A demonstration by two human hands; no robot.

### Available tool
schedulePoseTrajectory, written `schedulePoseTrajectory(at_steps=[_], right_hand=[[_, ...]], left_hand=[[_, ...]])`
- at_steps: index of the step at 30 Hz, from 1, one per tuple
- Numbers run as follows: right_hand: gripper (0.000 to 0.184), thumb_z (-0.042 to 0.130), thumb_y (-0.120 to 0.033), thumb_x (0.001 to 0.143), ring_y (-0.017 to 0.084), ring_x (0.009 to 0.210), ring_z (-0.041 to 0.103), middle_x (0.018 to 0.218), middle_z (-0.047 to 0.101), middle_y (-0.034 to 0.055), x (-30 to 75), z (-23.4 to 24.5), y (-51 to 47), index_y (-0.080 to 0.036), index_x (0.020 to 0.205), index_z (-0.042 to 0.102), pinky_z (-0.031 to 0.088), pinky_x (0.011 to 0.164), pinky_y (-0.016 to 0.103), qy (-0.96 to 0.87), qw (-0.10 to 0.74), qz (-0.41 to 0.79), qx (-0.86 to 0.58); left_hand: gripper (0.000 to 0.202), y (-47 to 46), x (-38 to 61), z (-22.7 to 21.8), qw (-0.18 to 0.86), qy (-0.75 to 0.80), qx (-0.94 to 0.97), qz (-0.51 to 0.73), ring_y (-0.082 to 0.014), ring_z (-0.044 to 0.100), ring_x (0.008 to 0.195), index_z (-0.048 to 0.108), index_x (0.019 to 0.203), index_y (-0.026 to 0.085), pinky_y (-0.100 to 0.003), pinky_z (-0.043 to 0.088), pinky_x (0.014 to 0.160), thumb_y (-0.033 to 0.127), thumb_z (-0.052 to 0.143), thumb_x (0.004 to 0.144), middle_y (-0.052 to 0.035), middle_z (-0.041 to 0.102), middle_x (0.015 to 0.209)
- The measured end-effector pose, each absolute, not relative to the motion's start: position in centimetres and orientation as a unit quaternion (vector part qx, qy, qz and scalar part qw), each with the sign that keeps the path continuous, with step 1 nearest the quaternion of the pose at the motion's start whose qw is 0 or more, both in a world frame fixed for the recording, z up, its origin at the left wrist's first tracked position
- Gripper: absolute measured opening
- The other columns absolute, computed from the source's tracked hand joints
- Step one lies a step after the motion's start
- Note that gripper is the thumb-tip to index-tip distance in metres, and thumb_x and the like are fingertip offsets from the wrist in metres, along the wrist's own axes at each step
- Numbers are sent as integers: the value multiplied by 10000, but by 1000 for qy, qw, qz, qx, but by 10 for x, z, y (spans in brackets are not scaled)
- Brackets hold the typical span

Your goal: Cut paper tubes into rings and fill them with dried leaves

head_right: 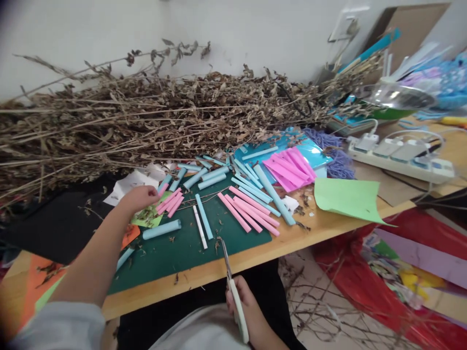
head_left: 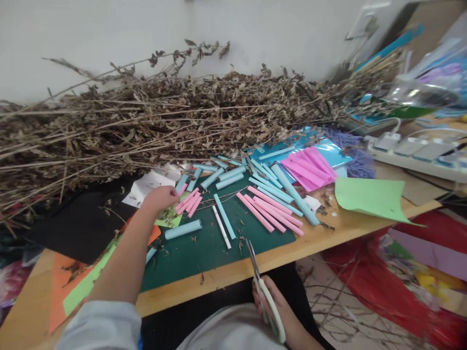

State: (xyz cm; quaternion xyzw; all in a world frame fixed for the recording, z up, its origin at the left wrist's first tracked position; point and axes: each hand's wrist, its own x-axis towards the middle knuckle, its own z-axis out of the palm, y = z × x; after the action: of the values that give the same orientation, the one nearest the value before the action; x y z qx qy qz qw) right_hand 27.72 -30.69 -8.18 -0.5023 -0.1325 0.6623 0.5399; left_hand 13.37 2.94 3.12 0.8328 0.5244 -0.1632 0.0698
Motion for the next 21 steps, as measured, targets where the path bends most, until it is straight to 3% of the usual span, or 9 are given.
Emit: schedulePoseTrajectory(at_steps=[4,7,9,13,16,21], right_hand=[[372,588,-516,621,62,440,322,528,362,-71,278,-81,-307,-205,690,398,256,435,180,-123,542,660,-505],[382,588,-528,611,65,449,324,535,355,-70,278,-81,-309,-205,706,409,256,437,182,-123,546,656,-507],[375,581,-524,622,61,448,324,546,368,-68,279,-81,-311,-203,720,413,252,439,184,-127,549,654,-504],[364,576,-509,637,56,448,314,544,376,-73,280,-78,-314,-198,729,410,237,437,187,-131,549,651,-508],[368,592,-505,618,54,442,302,522,366,-80,281,-80,-316,-196,704,411,228,435,187,-145,562,633,-512],[368,556,-521,648,52,447,308,538,367,-75,280,-92,-326,-200,719,391,219,435,183,-149,573,624,-511]], left_hand=[[291,12,133,39,76,494,846,-187,-186,545,657,593,754,195,-227,338,513,418,442,644,-40,607,710],[349,-6,152,39,21,458,878,-139,-205,538,762,565,909,211,-247,356,570,440,384,717,-62,594,869],[334,-23,177,34,-30,390,917,-80,-205,515,839,524,993,214,-265,365,626,377,326,779,-73,555,974],[298,-56,237,10,-21,147,987,-52,-208,439,947,495,1036,240,-301,347,724,198,372,767,-59,504,1054],[303,-66,268,-6,-16,96,994,-48,-221,419,935,503,1013,233,-322,343,715,161,412,734,-57,509,1038],[146,-66,267,1,-29,109,993,-38,-233,432,897,543,835,166,-357,324,735,195,435,741,-87,548,889]])
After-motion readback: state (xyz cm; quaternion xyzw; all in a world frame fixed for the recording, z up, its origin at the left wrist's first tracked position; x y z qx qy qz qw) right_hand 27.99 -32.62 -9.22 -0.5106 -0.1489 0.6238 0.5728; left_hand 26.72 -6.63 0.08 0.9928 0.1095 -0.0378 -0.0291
